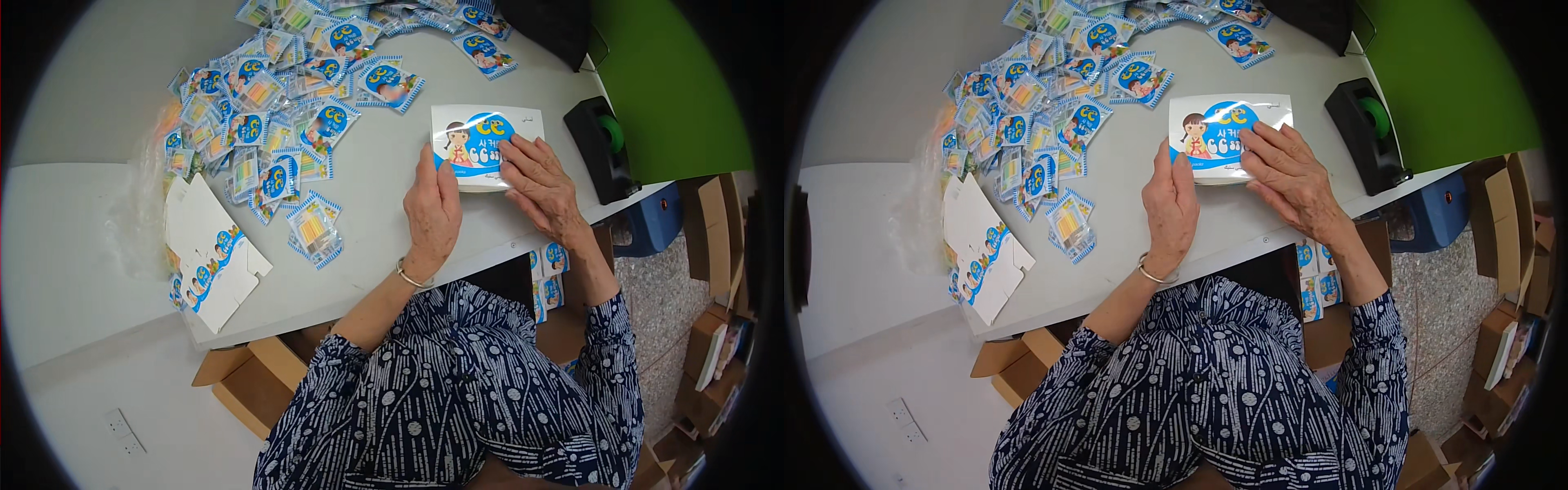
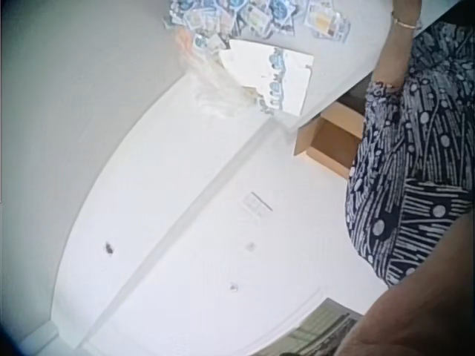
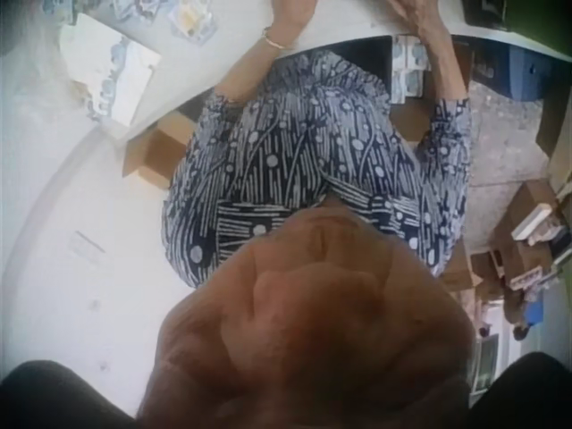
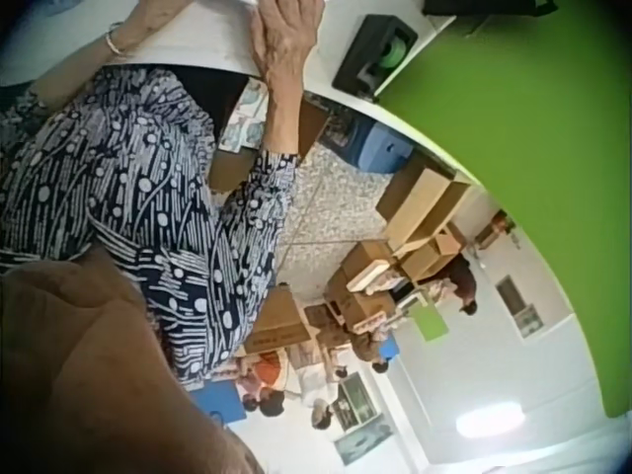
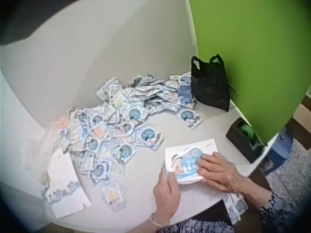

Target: Sorting small blue product packets and placing them into cardboard boxes on a table.

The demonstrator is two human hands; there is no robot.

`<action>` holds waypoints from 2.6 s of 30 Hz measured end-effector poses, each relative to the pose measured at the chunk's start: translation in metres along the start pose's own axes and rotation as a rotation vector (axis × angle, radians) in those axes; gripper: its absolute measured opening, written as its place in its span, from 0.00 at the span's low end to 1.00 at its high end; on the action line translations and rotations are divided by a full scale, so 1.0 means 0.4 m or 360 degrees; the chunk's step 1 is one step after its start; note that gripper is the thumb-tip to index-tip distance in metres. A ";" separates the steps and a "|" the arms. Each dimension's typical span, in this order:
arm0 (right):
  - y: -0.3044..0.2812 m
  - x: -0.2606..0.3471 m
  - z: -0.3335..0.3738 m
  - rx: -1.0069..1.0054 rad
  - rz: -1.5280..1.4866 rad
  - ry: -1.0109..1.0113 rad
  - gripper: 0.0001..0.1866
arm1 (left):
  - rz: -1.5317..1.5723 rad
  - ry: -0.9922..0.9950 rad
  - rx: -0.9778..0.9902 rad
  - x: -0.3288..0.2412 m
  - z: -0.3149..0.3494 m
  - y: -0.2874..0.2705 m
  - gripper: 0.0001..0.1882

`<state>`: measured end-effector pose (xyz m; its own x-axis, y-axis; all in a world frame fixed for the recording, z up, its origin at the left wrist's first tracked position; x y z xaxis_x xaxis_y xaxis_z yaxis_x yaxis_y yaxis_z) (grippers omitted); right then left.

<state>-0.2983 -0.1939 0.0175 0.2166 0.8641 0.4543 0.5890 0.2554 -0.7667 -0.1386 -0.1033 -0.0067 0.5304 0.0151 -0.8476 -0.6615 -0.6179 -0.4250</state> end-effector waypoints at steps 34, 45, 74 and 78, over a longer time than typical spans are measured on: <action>0.005 -0.005 0.013 -0.0069 0.0029 -0.0160 0.31 | -0.1104 0.1468 0.0723 -0.113 -0.033 0.108 0.41; -0.291 -0.217 0.248 -0.0519 0.0563 0.1148 0.16 | -0.1088 0.1589 0.0523 -0.124 -0.028 0.113 0.30; -0.330 -0.270 0.223 -0.0116 -0.0369 0.1597 0.16 | -0.0875 0.1453 0.0444 -0.132 -0.014 0.111 0.29; -0.326 -0.275 0.288 -0.0349 -0.0820 0.1448 0.15 | -0.0875 0.1448 0.0459 -0.135 -0.015 0.110 0.29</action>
<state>-0.4886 -0.2724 0.0151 0.3479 0.0024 0.9375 0.8828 0.3357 -0.3285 -0.1932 -0.1361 0.0225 0.9044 -0.4263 -0.0195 -0.2516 -0.4958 -0.8312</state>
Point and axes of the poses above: each hand's wrist, its own z-axis away from the middle knuckle, its own y-axis out of the palm, x = y × z, the point moved 6 cm from there along -z, towards the middle knuckle, and after that the axes turned 3 degrees about y, right-handed, at the moved point
